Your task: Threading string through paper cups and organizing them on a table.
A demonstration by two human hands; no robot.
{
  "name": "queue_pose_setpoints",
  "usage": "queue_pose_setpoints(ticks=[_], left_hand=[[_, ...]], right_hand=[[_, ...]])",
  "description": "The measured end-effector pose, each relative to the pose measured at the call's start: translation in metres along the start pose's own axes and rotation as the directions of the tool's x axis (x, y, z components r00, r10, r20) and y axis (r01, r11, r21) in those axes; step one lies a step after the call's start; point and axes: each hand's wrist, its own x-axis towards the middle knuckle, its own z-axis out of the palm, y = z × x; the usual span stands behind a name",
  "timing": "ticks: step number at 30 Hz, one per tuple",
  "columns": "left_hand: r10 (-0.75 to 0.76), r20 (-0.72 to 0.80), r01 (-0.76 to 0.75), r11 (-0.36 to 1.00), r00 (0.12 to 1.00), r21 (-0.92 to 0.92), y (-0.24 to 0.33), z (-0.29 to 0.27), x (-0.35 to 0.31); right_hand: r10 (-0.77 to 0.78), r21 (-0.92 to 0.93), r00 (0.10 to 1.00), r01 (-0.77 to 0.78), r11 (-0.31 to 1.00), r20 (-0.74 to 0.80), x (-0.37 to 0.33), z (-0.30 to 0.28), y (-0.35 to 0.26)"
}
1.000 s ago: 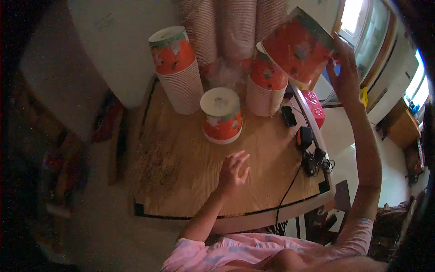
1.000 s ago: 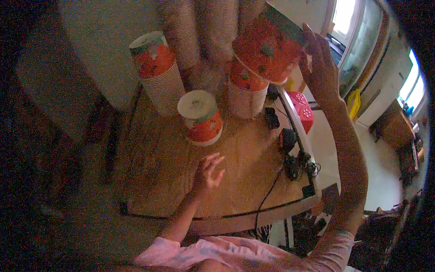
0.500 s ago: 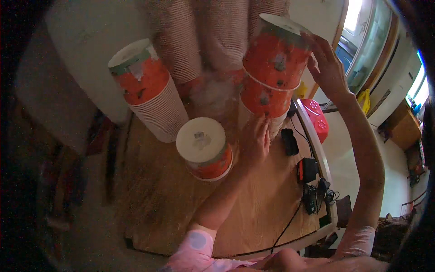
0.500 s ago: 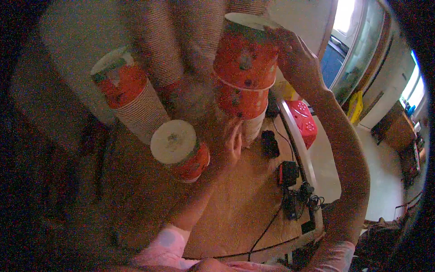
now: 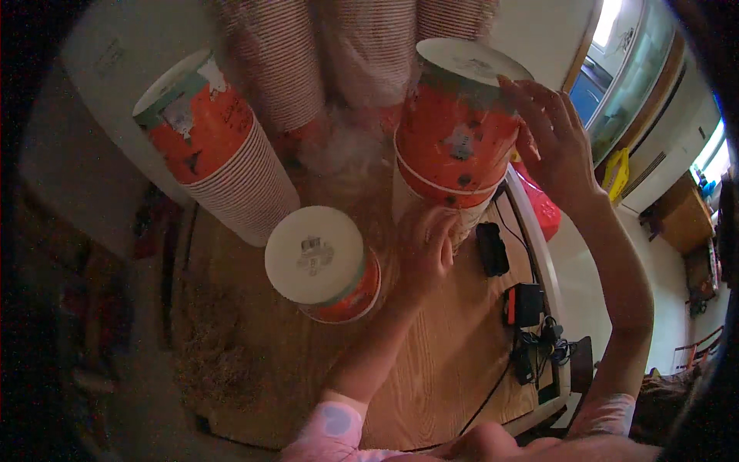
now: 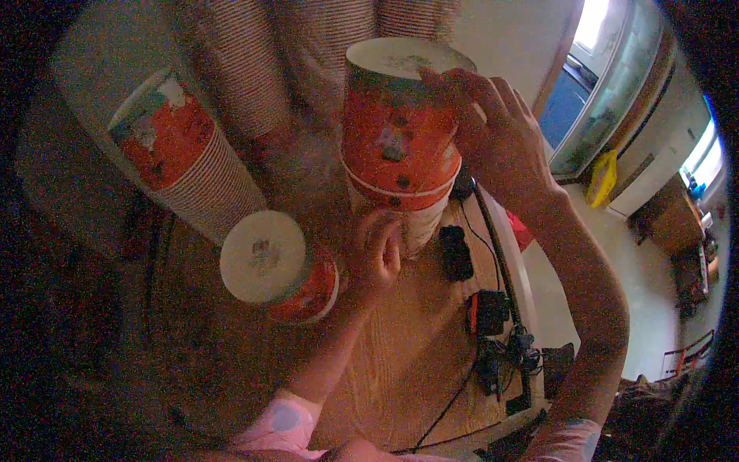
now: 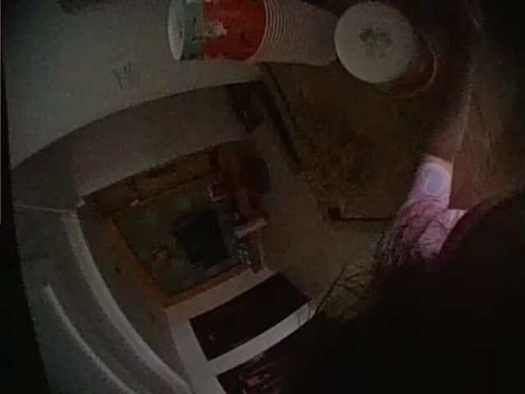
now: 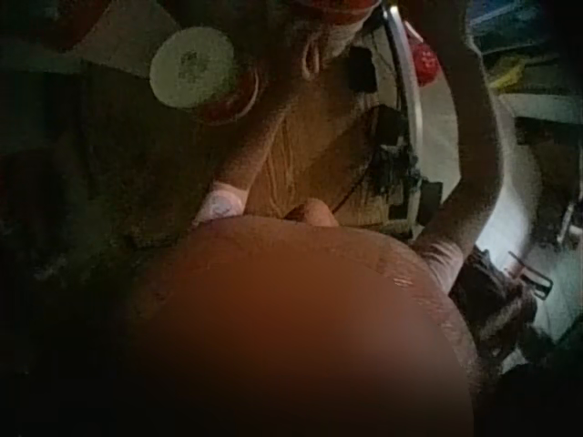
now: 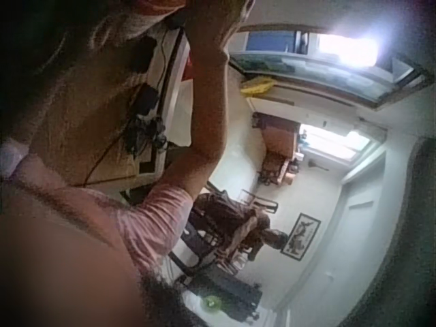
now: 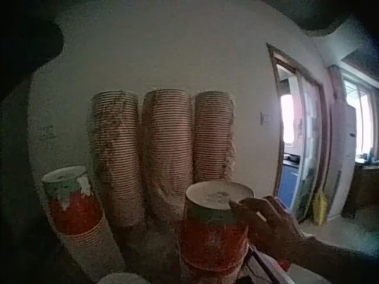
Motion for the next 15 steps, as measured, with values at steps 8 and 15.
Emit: queue_pose_setpoints(ticks=[8, 15], left_hand=[[0.023, -0.081, -0.024, 1.0, 0.996, -0.006, -0.003, 0.008, -0.012], [-0.041, -0.055, 0.039, 0.999, 0.998, -0.036, 0.0, 0.013, -0.019]], right_hand=[[-0.055, -0.025, 0.998, 0.056, 0.998, 0.022, -0.012, 0.01, -0.015], [-0.068, -0.032, 0.998, 0.068, 0.997, -0.01, -0.021, 0.015, -0.015]])
